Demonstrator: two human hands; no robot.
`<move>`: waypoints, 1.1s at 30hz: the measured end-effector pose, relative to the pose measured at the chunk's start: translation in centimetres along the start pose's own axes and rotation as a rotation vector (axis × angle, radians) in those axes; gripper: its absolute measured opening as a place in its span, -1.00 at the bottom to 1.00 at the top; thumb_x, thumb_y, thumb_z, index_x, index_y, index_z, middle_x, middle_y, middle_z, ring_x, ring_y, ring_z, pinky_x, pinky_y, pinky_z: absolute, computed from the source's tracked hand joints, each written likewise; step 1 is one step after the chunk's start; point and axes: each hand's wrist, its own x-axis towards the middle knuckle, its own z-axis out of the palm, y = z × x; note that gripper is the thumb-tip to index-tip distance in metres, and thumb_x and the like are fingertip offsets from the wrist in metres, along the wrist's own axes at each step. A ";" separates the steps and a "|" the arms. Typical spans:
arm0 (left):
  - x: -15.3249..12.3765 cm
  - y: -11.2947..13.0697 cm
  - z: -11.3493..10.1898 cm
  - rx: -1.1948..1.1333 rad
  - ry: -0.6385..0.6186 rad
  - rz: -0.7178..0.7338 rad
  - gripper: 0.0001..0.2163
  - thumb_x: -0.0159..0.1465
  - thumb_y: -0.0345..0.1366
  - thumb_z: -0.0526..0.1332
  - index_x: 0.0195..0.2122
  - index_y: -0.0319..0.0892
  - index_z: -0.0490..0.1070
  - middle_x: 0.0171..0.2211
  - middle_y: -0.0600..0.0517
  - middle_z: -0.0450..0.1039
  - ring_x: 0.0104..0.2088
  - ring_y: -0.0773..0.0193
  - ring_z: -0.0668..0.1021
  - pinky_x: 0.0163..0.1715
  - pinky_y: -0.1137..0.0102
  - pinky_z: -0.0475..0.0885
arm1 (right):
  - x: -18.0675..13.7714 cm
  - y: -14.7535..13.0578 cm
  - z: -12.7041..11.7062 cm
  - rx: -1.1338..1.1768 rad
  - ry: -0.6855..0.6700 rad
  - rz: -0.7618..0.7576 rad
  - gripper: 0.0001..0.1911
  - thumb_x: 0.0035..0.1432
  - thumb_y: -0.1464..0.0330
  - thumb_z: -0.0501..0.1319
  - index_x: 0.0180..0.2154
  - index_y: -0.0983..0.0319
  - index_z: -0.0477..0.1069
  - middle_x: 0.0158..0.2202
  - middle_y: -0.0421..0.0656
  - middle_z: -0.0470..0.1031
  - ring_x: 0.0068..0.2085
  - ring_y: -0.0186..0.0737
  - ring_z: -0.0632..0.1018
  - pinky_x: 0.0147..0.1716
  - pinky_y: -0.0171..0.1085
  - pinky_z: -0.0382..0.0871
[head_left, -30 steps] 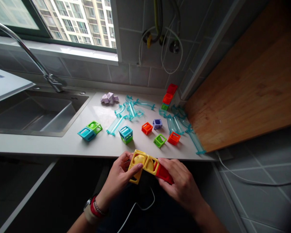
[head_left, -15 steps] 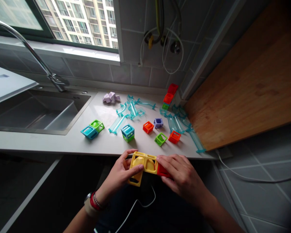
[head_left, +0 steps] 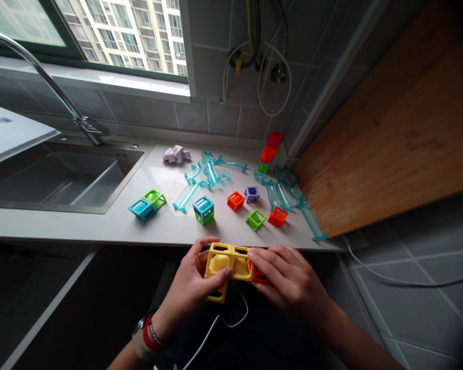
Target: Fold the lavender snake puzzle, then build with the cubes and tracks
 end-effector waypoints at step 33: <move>2.2 -2.7 0.1 -0.085 -0.067 -0.170 -0.32 0.13 -0.15 0.53 0.22 -0.18 0.33 0.02 -0.17 0.62 -0.10 0.07 0.68 -0.14 0.34 0.57 | -0.3 0.9 0.8 0.006 -0.144 0.086 -0.55 0.33 0.38 0.28 0.21 0.32 0.38 0.09 0.02 0.58 -0.03 0.05 0.55 -0.03 0.02 0.45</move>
